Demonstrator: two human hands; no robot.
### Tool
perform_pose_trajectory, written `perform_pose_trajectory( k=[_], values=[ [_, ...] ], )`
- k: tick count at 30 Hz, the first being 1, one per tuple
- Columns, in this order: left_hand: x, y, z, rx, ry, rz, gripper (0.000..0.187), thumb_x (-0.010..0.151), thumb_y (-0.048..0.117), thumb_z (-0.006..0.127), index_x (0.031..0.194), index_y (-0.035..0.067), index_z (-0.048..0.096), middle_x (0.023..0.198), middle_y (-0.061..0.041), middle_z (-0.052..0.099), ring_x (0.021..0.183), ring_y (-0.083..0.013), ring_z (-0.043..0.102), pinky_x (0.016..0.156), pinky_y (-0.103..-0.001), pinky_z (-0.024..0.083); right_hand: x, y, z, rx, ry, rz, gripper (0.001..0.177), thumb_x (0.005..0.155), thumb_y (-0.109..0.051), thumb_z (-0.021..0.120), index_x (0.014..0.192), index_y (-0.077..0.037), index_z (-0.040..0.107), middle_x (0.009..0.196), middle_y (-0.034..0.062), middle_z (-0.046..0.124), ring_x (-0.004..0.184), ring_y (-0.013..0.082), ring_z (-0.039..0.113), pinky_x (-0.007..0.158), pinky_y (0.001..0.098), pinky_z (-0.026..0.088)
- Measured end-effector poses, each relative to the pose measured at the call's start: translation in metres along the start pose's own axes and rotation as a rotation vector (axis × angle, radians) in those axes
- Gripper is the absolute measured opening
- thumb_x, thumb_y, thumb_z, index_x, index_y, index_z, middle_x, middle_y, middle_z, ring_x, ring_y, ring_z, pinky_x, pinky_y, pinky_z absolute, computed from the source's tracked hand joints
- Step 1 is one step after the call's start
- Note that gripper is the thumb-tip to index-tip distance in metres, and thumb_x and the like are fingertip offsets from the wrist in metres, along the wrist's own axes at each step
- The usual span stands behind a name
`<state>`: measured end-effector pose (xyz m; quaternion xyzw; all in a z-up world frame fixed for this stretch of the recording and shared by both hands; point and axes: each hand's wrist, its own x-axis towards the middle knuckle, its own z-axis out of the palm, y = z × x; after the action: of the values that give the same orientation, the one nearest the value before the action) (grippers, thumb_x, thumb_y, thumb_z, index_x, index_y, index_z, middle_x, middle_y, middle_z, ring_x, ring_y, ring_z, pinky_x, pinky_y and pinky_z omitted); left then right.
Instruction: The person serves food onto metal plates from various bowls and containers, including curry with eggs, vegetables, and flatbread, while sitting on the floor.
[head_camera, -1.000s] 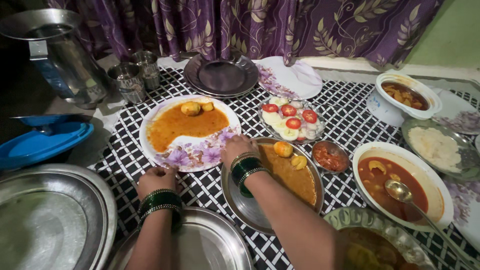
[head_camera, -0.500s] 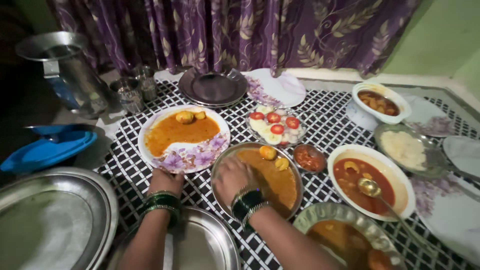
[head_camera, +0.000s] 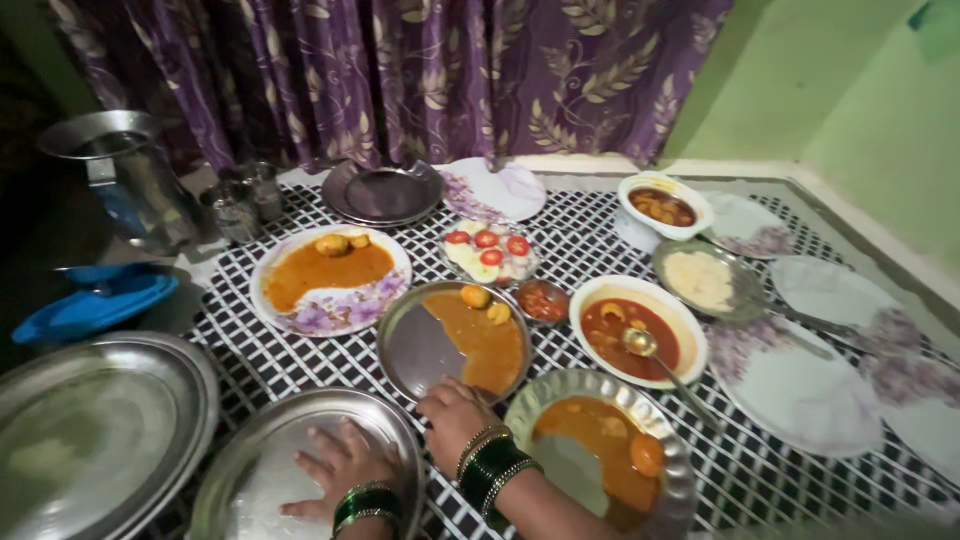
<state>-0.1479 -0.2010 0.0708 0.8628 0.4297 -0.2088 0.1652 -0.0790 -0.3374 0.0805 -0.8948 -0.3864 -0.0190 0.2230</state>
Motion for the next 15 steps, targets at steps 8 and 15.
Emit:
perform_pose_trajectory(
  k=[8, 15],
  values=[
    [-0.004, 0.000, 0.005, 0.068, 0.042, 0.198, 0.080, 0.097, 0.060, 0.045, 0.163, 0.036, 0.009, 0.173, -0.005, -0.007, 0.158, -0.0363, -0.008, 0.111, -0.079, 0.004, -0.058, 0.015, -0.023, -0.004, -0.008, -0.042, 0.033, 0.081, -0.008, 0.067, 0.115, -0.006, 0.067, 0.131, 0.0149, 0.062, 0.135, 0.0366, 0.048, 0.115, 0.0464, 0.036],
    [0.020, -0.015, 0.024, 0.022, 0.227, 0.274, 0.088, 0.089, 0.066, 0.051, 0.162, 0.033, 0.015, 0.173, -0.004, -0.002, 0.158, -0.0311, -0.004, 0.115, -0.074, 0.005, -0.096, 0.023, -0.038, -0.005, -0.064, -0.003, 0.035, 0.081, -0.008, 0.067, 0.116, -0.006, 0.068, 0.133, 0.0141, 0.060, 0.136, 0.0373, 0.044, 0.108, 0.0503, 0.036]
  ],
)
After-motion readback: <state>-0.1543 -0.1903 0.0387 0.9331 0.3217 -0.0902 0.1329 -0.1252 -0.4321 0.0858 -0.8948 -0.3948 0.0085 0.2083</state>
